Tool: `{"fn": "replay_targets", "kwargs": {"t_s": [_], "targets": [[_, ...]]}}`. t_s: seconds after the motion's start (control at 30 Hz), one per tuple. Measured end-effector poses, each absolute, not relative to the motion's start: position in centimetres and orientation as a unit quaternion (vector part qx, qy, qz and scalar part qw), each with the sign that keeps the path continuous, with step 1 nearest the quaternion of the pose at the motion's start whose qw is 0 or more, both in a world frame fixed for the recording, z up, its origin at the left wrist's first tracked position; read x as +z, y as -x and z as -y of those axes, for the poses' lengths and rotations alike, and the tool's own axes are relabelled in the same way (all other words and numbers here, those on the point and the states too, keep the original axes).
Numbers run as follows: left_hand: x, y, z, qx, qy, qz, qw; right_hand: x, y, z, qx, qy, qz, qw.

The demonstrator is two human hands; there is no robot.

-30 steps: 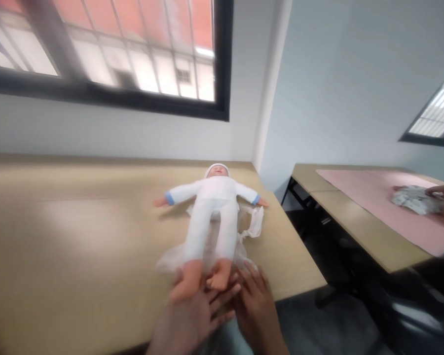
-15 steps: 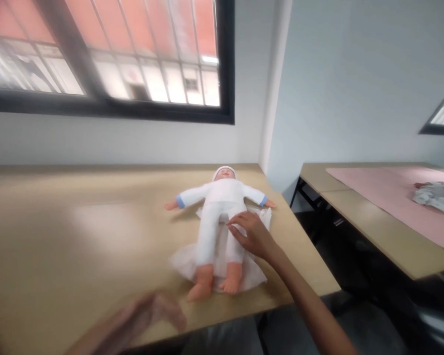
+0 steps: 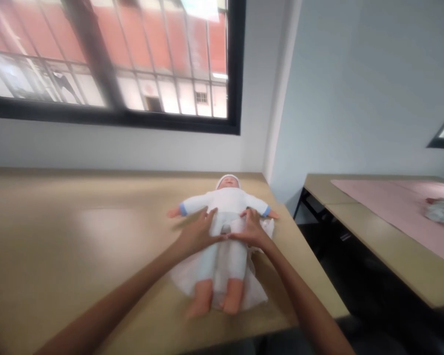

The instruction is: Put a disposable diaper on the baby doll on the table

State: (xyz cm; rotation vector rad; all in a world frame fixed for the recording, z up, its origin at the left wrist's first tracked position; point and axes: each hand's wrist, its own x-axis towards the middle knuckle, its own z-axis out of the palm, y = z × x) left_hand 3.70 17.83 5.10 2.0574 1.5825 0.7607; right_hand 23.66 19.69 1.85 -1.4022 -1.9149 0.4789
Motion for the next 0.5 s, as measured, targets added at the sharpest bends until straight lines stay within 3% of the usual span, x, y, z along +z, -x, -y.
{"fn": "replay_targets", "kwargs": {"t_s": [0.2, 0.37, 0.5], "targets": [[4.6, -2.2, -18.0, 0.341, -0.736, -0.503, 0.299, 3.2, -23.8, -18.8, 0.198, 0.541, 0.760, 0.302], [6.0, -0.5, -19.5, 0.256, -0.762, -0.485, 0.343, 4.1, -25.4, -18.7, 0.186, 0.476, 0.816, 0.272], [7.2, -0.5, -19.5, 0.103, -0.823, -0.497, 0.257, 4.3, -26.2, -19.1, 0.136, 0.434, 0.858, 0.240]]}}
